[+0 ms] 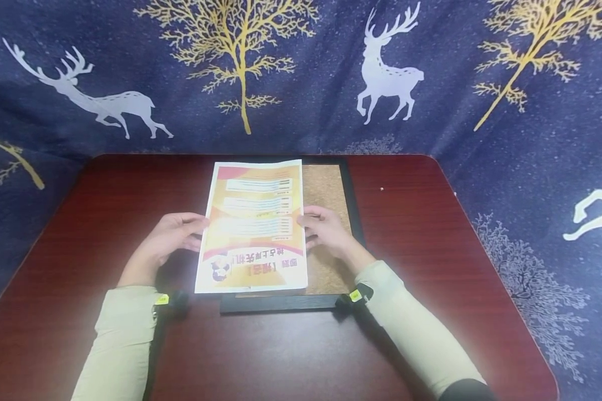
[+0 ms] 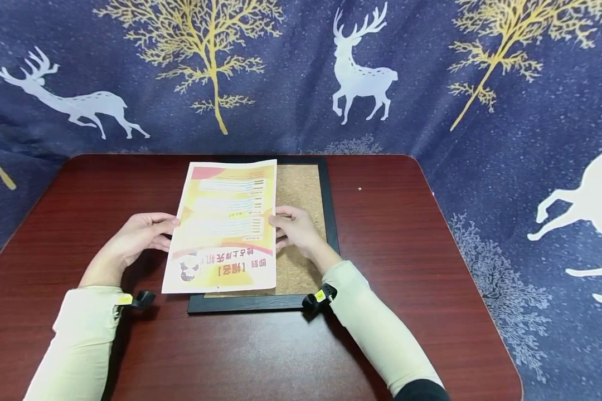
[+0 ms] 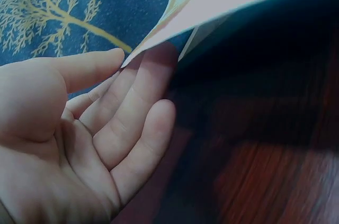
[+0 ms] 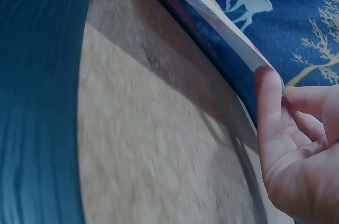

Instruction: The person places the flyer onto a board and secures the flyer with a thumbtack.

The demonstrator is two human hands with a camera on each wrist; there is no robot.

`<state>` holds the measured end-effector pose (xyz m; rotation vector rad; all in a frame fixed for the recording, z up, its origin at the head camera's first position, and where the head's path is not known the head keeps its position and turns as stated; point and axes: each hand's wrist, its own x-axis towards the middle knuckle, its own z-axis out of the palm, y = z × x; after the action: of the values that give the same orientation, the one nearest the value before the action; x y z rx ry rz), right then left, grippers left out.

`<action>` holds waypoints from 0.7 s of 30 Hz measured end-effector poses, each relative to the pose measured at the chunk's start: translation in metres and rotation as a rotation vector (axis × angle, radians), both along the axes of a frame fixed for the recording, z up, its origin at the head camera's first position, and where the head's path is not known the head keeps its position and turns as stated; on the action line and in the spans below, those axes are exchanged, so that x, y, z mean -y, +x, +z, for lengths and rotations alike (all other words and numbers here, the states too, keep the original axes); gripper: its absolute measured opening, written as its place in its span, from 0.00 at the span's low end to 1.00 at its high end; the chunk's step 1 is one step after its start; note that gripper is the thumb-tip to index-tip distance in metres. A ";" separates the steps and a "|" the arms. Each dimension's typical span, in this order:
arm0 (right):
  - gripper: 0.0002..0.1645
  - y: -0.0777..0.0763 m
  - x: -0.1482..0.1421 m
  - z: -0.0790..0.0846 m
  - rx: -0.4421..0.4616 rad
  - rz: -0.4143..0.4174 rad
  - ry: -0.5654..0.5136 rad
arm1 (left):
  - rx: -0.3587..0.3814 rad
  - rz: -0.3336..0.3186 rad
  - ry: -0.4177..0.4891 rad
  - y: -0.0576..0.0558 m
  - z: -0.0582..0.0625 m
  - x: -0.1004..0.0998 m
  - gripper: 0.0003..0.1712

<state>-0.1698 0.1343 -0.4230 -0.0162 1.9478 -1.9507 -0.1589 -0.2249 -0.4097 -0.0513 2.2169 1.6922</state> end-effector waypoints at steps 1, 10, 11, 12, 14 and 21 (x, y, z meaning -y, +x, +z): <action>0.19 0.000 -0.002 0.000 0.003 -0.001 0.003 | 0.000 -0.002 -0.001 -0.001 0.000 -0.002 0.31; 0.19 0.002 -0.022 0.000 -0.003 -0.056 0.016 | -0.001 -0.018 0.032 -0.007 0.000 -0.024 0.29; 0.19 0.002 -0.024 0.000 -0.005 -0.062 0.022 | 0.000 -0.020 0.036 -0.007 0.000 -0.026 0.29; 0.19 0.002 -0.027 0.000 -0.007 -0.065 0.028 | 0.001 -0.021 0.039 -0.008 0.000 -0.028 0.29; 0.20 0.002 -0.031 -0.001 -0.011 -0.075 0.042 | -0.002 -0.031 0.042 -0.009 -0.001 -0.032 0.29; 0.21 0.001 -0.045 -0.001 -0.007 -0.112 0.067 | -0.020 -0.052 0.030 -0.013 -0.003 -0.046 0.26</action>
<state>-0.1684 0.1789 -0.4243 0.1057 2.0580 -1.9560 -0.1721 -0.1786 -0.4130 0.0307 2.1871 1.7051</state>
